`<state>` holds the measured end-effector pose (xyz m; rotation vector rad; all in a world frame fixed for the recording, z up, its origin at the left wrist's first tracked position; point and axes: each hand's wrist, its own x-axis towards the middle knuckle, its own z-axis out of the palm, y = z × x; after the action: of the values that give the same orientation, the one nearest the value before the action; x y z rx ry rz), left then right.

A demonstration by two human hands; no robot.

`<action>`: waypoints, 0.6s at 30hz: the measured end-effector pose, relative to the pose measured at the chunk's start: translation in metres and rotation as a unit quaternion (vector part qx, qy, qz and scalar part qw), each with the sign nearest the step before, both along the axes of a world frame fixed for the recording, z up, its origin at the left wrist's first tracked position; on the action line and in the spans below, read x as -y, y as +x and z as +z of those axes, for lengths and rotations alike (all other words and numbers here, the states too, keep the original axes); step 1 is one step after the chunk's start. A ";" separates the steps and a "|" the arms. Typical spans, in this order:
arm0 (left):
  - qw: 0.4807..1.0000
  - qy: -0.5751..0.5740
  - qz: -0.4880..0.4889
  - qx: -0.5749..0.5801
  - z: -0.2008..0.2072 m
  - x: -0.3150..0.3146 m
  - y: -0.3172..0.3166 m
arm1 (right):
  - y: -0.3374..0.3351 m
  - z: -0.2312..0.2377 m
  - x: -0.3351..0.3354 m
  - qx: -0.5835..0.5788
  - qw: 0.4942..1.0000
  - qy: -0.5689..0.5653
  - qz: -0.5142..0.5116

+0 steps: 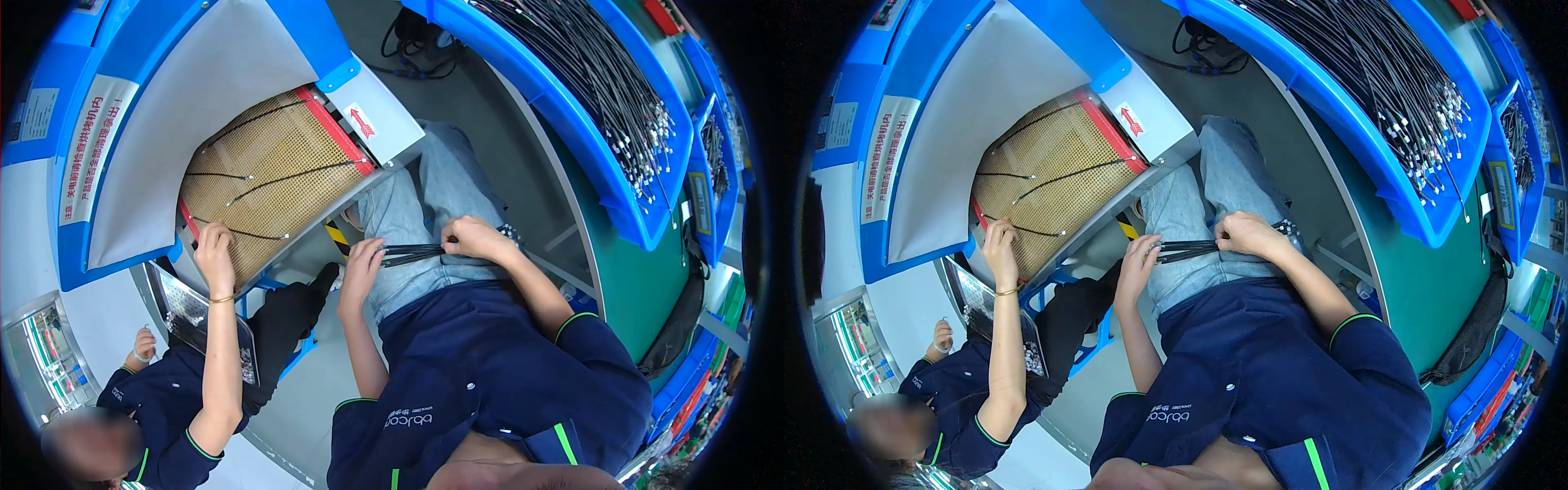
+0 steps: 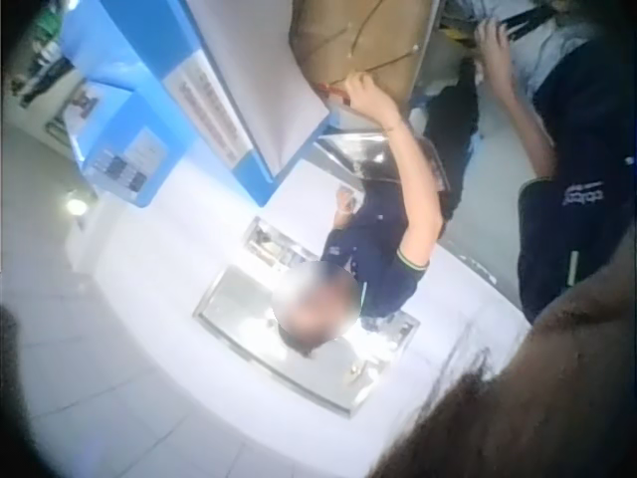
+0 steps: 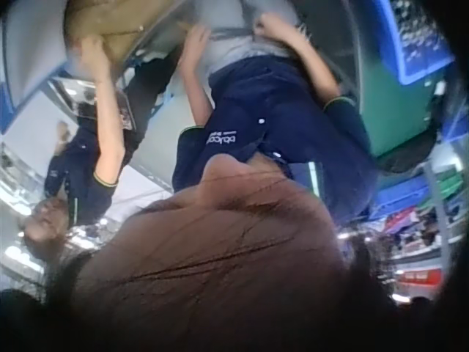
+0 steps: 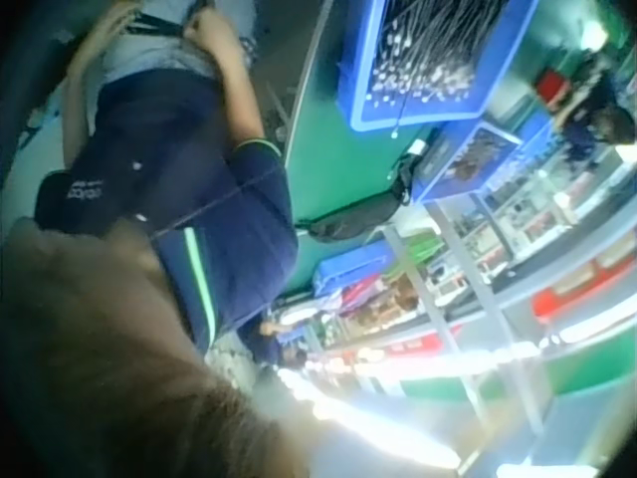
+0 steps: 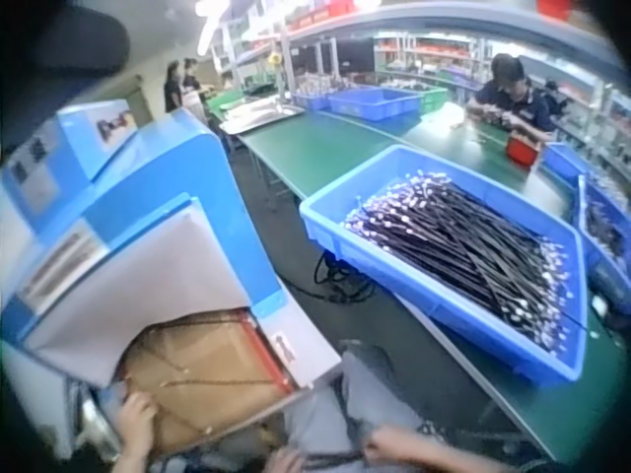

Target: The person sits at a workstation and repeatedly picks up black cables from a blue bin. They insert the ends of the cables into a perforated tray on a machine and then place the processed cables into a metal tray on their lap.

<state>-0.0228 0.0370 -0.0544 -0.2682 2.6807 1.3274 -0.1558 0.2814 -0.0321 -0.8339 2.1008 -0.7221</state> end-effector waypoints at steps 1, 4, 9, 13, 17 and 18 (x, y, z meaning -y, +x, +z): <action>1.000 -0.001 0.000 0.004 0.001 -0.001 0.001 | -0.001 0.001 0.000 0.007 1.000 0.000 0.002; 1.000 -0.019 -0.009 0.000 -0.002 -0.001 0.003 | -0.003 -0.004 -0.002 0.006 1.000 -0.015 0.001; 0.999 -0.028 -0.031 -0.022 0.004 -0.001 -0.004 | -0.011 0.013 -0.002 0.042 0.996 -0.072 -0.022; 0.998 -0.047 -0.016 -0.046 0.001 0.005 0.002 | -0.023 0.028 -0.006 0.048 0.997 -0.065 -0.004; 0.995 -0.093 -0.015 -0.016 0.009 0.016 0.002 | -0.040 0.024 -0.034 -0.026 0.999 -0.022 -0.023; 0.995 -0.093 -0.016 -0.010 0.006 0.021 0.001 | -0.043 0.022 -0.043 -0.062 0.997 -0.025 -0.028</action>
<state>-0.0220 0.0163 -0.0488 -0.2304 2.8169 1.0775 -0.1986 0.3246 -0.0104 -0.8696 2.2328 -0.7728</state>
